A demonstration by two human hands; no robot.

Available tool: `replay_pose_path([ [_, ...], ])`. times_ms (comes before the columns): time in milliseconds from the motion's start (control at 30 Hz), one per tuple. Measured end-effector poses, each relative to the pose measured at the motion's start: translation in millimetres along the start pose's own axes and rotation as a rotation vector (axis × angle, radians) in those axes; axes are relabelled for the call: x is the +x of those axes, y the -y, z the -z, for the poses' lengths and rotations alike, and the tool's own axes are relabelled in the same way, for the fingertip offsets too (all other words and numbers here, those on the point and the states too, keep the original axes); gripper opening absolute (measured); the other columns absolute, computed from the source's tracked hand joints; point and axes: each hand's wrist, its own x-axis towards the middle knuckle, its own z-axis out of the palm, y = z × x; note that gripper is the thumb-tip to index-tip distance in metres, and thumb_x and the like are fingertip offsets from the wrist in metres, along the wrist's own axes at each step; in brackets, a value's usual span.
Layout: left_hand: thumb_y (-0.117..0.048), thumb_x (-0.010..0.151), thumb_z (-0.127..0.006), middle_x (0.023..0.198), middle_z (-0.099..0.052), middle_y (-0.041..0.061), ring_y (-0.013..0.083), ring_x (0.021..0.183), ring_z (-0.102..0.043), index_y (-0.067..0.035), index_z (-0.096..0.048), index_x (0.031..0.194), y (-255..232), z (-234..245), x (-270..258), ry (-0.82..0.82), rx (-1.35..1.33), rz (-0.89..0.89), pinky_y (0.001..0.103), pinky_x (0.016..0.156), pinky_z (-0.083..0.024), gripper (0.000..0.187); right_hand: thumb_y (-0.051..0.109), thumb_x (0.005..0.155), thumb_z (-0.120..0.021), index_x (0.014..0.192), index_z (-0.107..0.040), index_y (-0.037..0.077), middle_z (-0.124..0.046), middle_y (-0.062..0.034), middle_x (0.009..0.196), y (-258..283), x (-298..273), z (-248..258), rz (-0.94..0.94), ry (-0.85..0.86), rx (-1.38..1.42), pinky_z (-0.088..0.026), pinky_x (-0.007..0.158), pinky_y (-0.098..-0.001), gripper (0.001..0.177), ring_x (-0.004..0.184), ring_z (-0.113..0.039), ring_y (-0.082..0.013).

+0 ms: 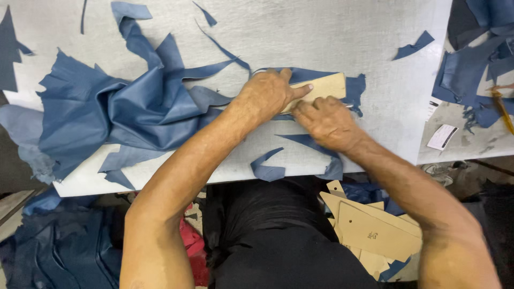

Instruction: The person uses a utility knife and cardboard templates to cut blue fabric into multiple pieces on a worktable. They repeatedly position templates, trace and cut along edges, then remove templates and set cut pieces aside.

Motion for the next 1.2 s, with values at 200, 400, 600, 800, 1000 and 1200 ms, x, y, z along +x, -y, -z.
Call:
replay_pose_path([
  [200,0.003,0.091,-0.059,0.138,-0.048,0.025,0.0356,0.102,-0.066,-0.043,-0.038,0.158,-16.7,6.1,1.3,0.038,-0.004,0.099,0.034,0.074,-0.063,0.084,0.005,0.092,-0.066,0.115,-0.075,0.009,-0.075,-0.0038,0.115,-97.0,-93.6,50.2,-0.141,-0.042,-0.173,-0.051,0.066,-0.0328,0.025,0.077,-0.062,-0.0160],
  [400,0.015,0.086,-0.052,0.095,-0.058,0.012,0.0291,0.083,-0.063,-0.024,-0.060,0.147,-18.5,-12.3,-65.6,-0.547,-0.455,0.219,0.044,0.073,-0.058,0.072,0.012,0.104,-0.072,0.111,-0.074,0.002,-0.069,-0.0104,0.093,-41.2,-108.6,37.9,-0.416,-0.235,0.012,-0.047,0.050,-0.0267,0.012,0.062,-0.055,-0.0140],
  [600,-0.003,0.089,-0.069,0.091,-0.059,0.011,0.0319,0.081,-0.061,-0.005,-0.072,0.118,-18.3,-39.5,-96.0,-0.936,-0.233,0.451,0.047,0.068,-0.049,0.030,0.010,0.095,-0.073,0.109,-0.073,-0.003,-0.069,-0.0083,0.081,68.7,-38.5,2.8,-0.706,-0.439,0.798,-0.055,0.049,-0.0217,0.019,0.063,-0.067,-0.0107],
  [800,-0.009,0.087,-0.074,0.088,-0.067,0.010,0.0308,0.082,-0.066,-0.006,-0.065,0.094,-28.4,-62.6,-47.7,-1.092,-0.662,0.513,0.044,0.072,-0.051,0.012,0.007,0.092,-0.072,0.111,-0.072,-0.003,-0.067,-0.0107,0.086,79.6,54.4,5.4,-0.844,-0.496,0.906,-0.052,0.054,-0.0307,0.022,0.062,-0.067,-0.0167],
  [1000,-0.010,0.086,-0.076,0.081,-0.066,0.008,0.0290,0.077,-0.065,-0.007,-0.063,0.087,-16.6,-73.8,-41.3,-1.039,-0.700,0.550,0.044,0.068,-0.051,0.013,0.005,0.091,-0.072,0.105,-0.072,-0.004,-0.066,-0.0157,0.085,88.8,68.7,7.8,-0.837,-0.458,0.690,-0.051,0.054,-0.0369,0.017,0.062,-0.064,-0.0236],
  [1200,-0.009,0.084,-0.077,0.081,-0.065,0.009,0.0285,0.076,-0.065,-0.007,-0.063,0.089,-17.4,-75.5,-40.7,-1.014,-0.705,0.547,0.044,0.067,-0.051,0.015,0.003,0.091,-0.069,0.103,-0.068,-0.004,-0.067,-0.0192,0.091,88.8,68.7,5.5,-0.798,-0.394,0.643,-0.054,0.062,-0.0421,0.014,0.072,-0.067,-0.0322],
])
